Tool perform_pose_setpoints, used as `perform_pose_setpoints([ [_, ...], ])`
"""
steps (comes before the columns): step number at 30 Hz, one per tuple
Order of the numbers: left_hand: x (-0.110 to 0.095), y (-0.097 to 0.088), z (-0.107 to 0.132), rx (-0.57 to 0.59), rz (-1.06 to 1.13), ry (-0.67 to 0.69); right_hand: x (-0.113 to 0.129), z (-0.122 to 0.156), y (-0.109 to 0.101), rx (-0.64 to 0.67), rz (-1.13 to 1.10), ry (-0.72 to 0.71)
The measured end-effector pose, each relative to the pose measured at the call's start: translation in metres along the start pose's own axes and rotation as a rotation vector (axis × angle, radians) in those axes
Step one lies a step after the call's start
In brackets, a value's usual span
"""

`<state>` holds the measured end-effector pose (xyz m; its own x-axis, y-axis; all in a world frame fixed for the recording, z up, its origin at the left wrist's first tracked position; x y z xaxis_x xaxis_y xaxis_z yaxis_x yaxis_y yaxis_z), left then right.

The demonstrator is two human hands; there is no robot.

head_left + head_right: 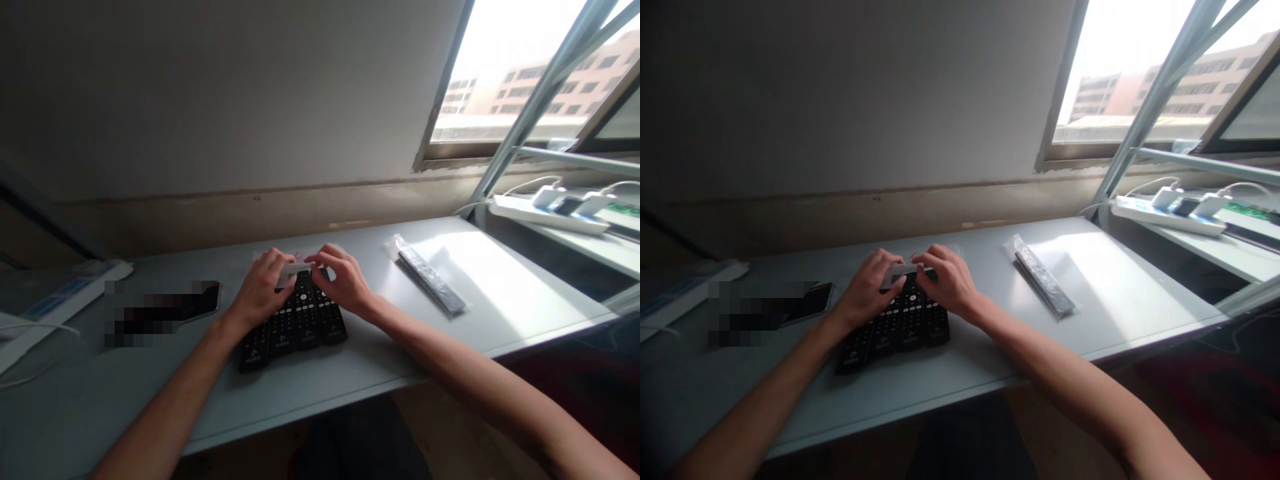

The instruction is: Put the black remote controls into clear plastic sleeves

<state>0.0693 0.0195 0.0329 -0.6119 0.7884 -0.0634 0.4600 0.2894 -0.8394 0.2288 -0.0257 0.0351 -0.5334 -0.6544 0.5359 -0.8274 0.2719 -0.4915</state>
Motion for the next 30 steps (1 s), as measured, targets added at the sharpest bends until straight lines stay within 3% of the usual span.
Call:
perform_pose_setpoints([
  [4, 0.007, 0.001, 0.001, 0.011, -0.032, -0.038, -0.020, 0.007, 0.006, 0.114, 0.085, 0.289],
  [7, 0.010, -0.003, 0.001, -0.002, -0.059, -0.045, -0.006, 0.024, 0.002, 0.136, 0.156, 0.342],
  [11, 0.007, -0.003, 0.001, -0.005, -0.057, -0.033, 0.020, 0.067, -0.007, 0.150, 0.211, 0.373],
  [15, -0.002, 0.002, -0.002, -0.003, -0.053, -0.011, 0.025, 0.095, -0.028, 0.129, 0.183, 0.391],
  [18, -0.008, -0.001, -0.004, -0.053, -0.069, -0.007, 0.017, 0.079, -0.063, -0.004, 0.090, 0.400],
  [21, -0.013, -0.013, -0.003, -0.128, -0.157, 0.008, 0.010, 0.033, -0.111, -0.320, -0.084, 0.313],
  [23, -0.016, -0.024, 0.000, -0.189, -0.268, 0.014, 0.002, -0.001, -0.131, -0.507, -0.267, 0.231],
  [26, -0.019, -0.034, 0.002, -0.237, -0.392, -0.003, -0.027, -0.036, -0.125, -0.660, -0.527, 0.297],
  [30, -0.015, -0.027, -0.001, -0.185, -0.417, -0.007, -0.064, -0.028, -0.082, -0.716, -0.633, 0.527],
])
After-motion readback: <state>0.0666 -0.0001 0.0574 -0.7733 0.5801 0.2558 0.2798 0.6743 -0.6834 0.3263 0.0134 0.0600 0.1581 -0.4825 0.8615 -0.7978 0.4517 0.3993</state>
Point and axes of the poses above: each hand's wrist, its own z-axis away from the middle knuckle, its own y-axis out of the palm, x = y × z, the point moved 7 cm from there along -z, towards the middle knuckle, and after that the axes turned 10 degrees about -z, right-handed, at the moved point
